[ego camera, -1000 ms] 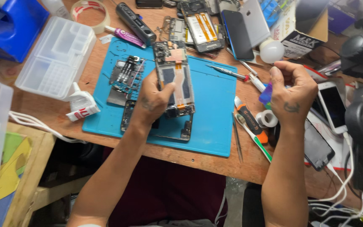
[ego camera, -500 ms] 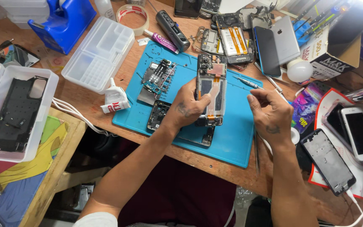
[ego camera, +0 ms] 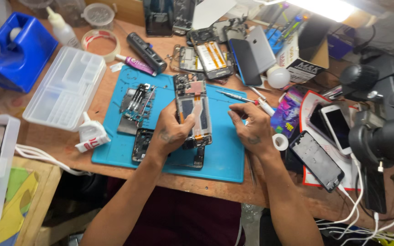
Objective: The person cleans a disassembled smartphone frame with a toothbrush, then handles a screen assembly and a metal frame, aligning and inspecting components on a cluttered workbench. The person uses a toothbrush and a metal tool to clean and adjust parts of the phone.
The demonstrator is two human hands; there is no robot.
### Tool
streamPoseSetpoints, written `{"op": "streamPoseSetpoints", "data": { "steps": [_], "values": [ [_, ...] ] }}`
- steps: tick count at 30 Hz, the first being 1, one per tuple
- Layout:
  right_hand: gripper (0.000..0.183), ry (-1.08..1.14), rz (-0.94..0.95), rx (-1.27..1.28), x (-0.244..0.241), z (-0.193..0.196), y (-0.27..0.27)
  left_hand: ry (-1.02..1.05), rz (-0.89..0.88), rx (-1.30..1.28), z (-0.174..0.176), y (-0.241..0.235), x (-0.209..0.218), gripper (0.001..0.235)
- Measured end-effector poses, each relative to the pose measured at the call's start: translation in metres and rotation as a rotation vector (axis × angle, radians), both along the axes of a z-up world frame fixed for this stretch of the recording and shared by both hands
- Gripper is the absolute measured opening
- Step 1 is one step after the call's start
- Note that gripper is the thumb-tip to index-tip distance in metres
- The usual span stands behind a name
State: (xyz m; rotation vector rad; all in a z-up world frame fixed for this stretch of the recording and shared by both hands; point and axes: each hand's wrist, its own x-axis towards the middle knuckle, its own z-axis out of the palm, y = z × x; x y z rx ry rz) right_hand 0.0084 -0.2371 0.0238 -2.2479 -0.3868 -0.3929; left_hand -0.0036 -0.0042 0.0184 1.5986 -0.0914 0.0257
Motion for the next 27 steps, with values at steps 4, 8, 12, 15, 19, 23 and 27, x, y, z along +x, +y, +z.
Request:
{"op": "streamPoseSetpoints", "data": {
  "steps": [4,8,12,15,19,23,27],
  "values": [
    [0.015,-0.052,-0.009,0.016,0.005,0.005,0.000,0.024,-0.011,0.033,0.003,0.001,0.002,0.032],
    [0.011,0.006,-0.057,0.091,0.003,0.003,-0.001,0.092,-0.047,-0.062,0.000,0.001,0.001,0.032],
    [0.012,0.000,-0.029,0.167,0.002,0.002,0.000,0.030,-0.036,-0.073,0.002,0.002,-0.001,0.032],
    [0.011,0.040,-0.107,0.180,0.001,-0.002,-0.001,0.045,-0.041,-0.098,0.002,0.003,0.000,0.032],
    [0.013,0.065,-0.185,0.165,0.002,-0.006,-0.001,0.055,-0.038,-0.144,0.001,0.004,-0.001,0.031],
    [0.013,-0.080,-0.164,0.141,0.004,0.000,-0.002,0.042,-0.009,-0.118,0.005,0.003,0.000,0.029],
    [0.012,-0.228,-0.186,0.081,0.006,0.013,-0.003,0.069,-0.012,-0.134,0.004,0.005,0.002,0.028]
  ]
}}
